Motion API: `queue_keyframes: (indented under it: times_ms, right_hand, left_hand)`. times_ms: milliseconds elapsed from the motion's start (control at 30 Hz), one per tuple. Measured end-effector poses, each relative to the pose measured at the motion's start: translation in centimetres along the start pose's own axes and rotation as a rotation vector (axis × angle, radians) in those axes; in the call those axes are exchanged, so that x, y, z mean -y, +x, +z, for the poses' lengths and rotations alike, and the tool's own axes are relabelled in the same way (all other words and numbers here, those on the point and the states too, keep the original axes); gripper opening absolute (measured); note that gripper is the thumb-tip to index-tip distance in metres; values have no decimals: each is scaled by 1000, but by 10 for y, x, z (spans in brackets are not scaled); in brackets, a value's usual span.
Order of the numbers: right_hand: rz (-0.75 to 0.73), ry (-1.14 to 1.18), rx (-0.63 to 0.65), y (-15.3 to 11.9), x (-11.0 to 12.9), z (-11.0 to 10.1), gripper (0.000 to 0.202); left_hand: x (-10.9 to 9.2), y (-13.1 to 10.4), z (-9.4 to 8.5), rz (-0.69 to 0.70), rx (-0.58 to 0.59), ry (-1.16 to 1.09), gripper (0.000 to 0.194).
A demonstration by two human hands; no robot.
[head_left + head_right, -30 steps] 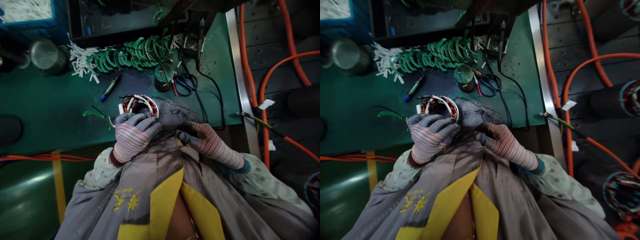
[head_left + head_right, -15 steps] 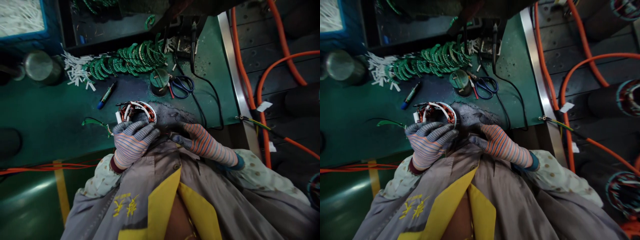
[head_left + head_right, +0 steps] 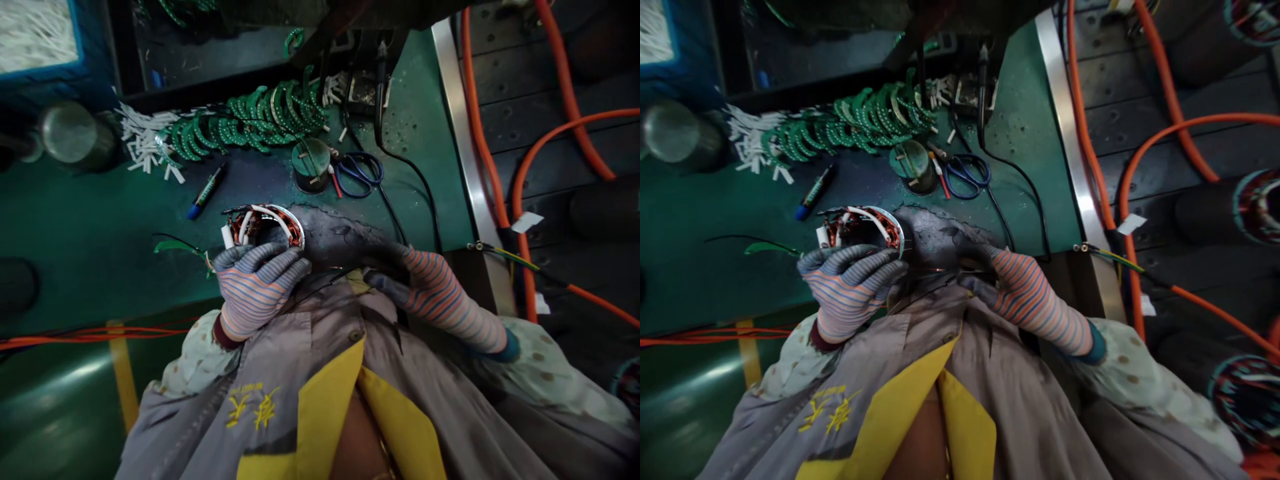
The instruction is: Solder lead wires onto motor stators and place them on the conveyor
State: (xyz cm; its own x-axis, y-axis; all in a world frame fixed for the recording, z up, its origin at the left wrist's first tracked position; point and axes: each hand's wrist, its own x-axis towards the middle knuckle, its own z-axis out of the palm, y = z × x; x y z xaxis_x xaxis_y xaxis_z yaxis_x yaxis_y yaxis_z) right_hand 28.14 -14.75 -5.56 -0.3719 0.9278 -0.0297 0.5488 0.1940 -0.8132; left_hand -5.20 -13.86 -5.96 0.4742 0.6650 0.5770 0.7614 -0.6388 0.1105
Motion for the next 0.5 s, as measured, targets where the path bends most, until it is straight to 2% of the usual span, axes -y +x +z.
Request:
queue_keyframes:
  times_ms: [133,233,367,500]
  right_hand:
    - [-239,-439,48,15,22,16,43]
    - [-333,-641,50,28,35,27,36]
    - [-360,-741,27,19,30,21,31]
    - [-269,-702,36,-2,15,-1,34]
  left_hand:
    - [1,0,-3,-2,23,-26,22]
    - [1,-3,-3,-21,47,-27,21]
    - [2,-7,-3,-57,81,-36,22]
    - [2,-8,-5,-61,107,-32,21]
